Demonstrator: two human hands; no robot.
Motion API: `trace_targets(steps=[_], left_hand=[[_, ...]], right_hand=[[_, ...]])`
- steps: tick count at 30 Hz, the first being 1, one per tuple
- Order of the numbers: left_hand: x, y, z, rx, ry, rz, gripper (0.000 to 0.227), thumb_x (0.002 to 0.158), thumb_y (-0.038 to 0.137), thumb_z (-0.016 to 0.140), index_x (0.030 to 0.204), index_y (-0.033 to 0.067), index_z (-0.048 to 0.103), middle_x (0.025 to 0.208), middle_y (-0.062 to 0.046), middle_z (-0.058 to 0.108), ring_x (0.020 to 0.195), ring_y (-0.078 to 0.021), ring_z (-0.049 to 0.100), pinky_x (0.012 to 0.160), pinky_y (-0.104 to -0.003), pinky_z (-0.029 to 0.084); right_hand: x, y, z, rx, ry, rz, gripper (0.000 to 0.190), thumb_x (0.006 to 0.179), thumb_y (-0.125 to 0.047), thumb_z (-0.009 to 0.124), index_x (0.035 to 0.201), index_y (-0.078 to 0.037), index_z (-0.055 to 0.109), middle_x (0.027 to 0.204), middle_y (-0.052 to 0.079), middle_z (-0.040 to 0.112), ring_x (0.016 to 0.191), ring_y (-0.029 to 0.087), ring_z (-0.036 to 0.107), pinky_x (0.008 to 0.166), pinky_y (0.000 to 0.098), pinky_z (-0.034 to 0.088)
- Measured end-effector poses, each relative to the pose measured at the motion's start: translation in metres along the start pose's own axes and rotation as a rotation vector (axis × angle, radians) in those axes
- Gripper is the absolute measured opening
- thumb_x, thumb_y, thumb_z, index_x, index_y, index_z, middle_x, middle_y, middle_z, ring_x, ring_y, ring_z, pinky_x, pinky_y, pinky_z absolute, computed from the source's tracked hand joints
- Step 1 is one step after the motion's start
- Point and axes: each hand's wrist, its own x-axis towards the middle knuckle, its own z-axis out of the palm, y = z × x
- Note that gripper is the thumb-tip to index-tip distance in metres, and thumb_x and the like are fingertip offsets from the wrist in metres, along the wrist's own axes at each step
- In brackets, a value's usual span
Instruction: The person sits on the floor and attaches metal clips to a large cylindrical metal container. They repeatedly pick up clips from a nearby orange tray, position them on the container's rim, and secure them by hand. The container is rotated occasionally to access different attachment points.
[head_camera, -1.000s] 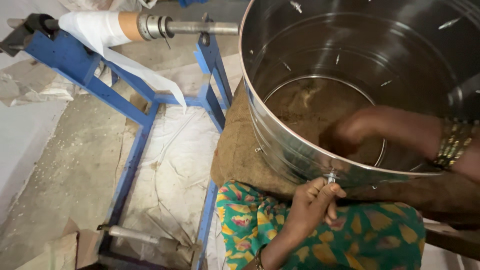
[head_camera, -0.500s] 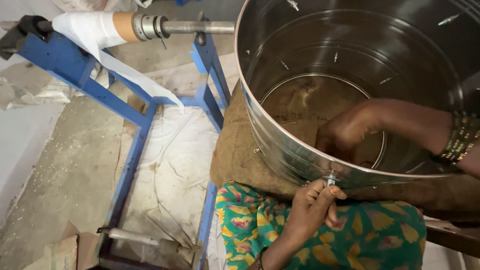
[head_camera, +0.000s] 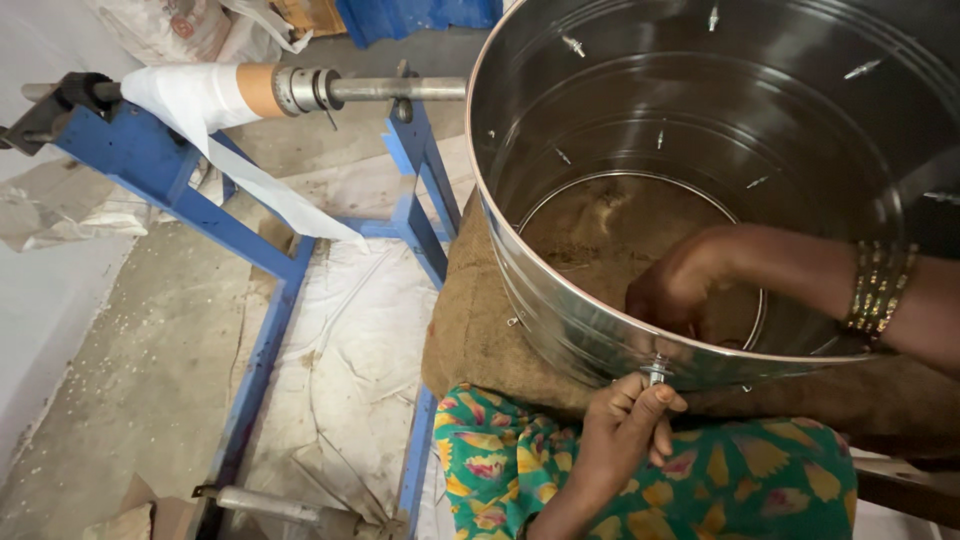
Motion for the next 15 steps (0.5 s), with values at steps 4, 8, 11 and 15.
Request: trace_targets(steps=[4, 8, 11, 15], left_hand=[[0.000, 0.000, -0.001, 0.006, -0.003, 0.001, 0.037, 0.112, 0.034, 0.057, 0.100, 0.0004, 0.066, 0.062, -0.001, 0.057, 0.050, -0.0057, 0.050, 0.048, -0.020, 0.043], [0.001, 0.000, -0.001, -0.023, -0.012, 0.005, 0.035, 0.112, 0.033, 0.058, 0.101, 0.0007, 0.066, 0.063, 0.000, 0.058, 0.051, -0.0057, 0.051, 0.049, -0.020, 0.043], [0.002, -0.001, -0.002, 0.000, -0.002, -0.006, 0.034, 0.111, 0.032, 0.058, 0.100, 0.0007, 0.066, 0.062, -0.001, 0.058, 0.050, -0.0057, 0.051, 0.047, -0.021, 0.043], [0.002, -0.003, -0.003, 0.048, 0.006, 0.025, 0.033, 0.111, 0.031, 0.059, 0.099, 0.0010, 0.066, 0.063, -0.001, 0.058, 0.051, -0.0057, 0.052, 0.048, -0.021, 0.044]], right_hand=[[-0.005, -0.009, 0.004, -0.065, 0.009, 0.032, 0.030, 0.096, -0.018, 0.064, 0.122, -0.005, 0.073, 0.111, 0.008, 0.075, 0.103, 0.021, 0.073, 0.085, 0.0360, 0.067], [-0.010, -0.013, 0.006, -0.047, 0.035, 0.085, 0.031, 0.098, -0.021, 0.061, 0.125, -0.009, 0.069, 0.114, 0.009, 0.074, 0.108, 0.023, 0.073, 0.088, 0.0375, 0.066], [-0.010, -0.012, 0.006, -0.101, 0.038, 0.086, 0.032, 0.098, -0.022, 0.059, 0.126, -0.011, 0.068, 0.117, 0.006, 0.073, 0.110, 0.020, 0.072, 0.091, 0.0361, 0.066], [-0.009, -0.007, 0.003, -0.073, 0.027, 0.027, 0.030, 0.096, -0.020, 0.061, 0.121, -0.005, 0.070, 0.114, 0.011, 0.074, 0.106, 0.023, 0.074, 0.090, 0.0370, 0.066]])
